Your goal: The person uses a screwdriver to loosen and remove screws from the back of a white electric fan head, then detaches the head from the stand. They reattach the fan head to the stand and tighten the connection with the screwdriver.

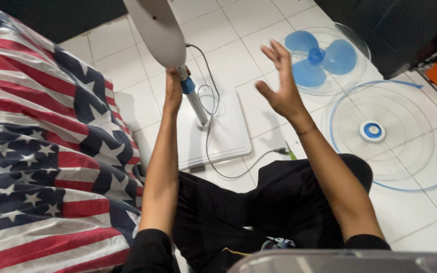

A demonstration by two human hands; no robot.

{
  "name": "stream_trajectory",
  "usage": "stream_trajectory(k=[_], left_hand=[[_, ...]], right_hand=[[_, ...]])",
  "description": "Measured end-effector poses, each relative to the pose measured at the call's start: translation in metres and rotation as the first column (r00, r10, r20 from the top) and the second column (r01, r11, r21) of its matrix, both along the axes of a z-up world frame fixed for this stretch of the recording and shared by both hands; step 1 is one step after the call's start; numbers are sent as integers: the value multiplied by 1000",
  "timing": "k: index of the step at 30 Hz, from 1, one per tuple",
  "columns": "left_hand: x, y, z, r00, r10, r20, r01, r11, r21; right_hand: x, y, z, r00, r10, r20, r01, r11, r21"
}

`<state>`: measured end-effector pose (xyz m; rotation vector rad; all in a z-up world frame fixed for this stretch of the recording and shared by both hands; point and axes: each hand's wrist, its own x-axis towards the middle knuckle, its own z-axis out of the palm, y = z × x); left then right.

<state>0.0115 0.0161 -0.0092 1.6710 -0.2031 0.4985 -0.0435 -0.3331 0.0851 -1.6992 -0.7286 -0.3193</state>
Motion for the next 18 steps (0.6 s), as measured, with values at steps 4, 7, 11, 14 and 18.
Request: stream_trajectory(k=[4, 7, 11, 14, 18], left_hand=[[-1, 2, 1, 1000, -9, -6, 9, 1000, 24], [-1, 2, 1, 1000, -19, -8, 19, 1000, 11], [5, 6, -2, 1000, -24, -17, 24, 999, 23], [8, 13, -11, 1000, -22, -20, 22, 1000, 14], [14, 19, -21, 999, -49, 12, 49, 999, 0]], right_hand=[[-42, -48, -43, 984, -130, -125, 141, 986, 84], [-67, -67, -75, 963, -174, -206, 196, 976, 91], [-86, -83, -113, 929, -243, -279, 275, 958, 82], [-94, -104, -134, 904, -301, -303, 343, 934, 97], [-94, -132, -172, 847, -415, -333, 472, 874, 111]])
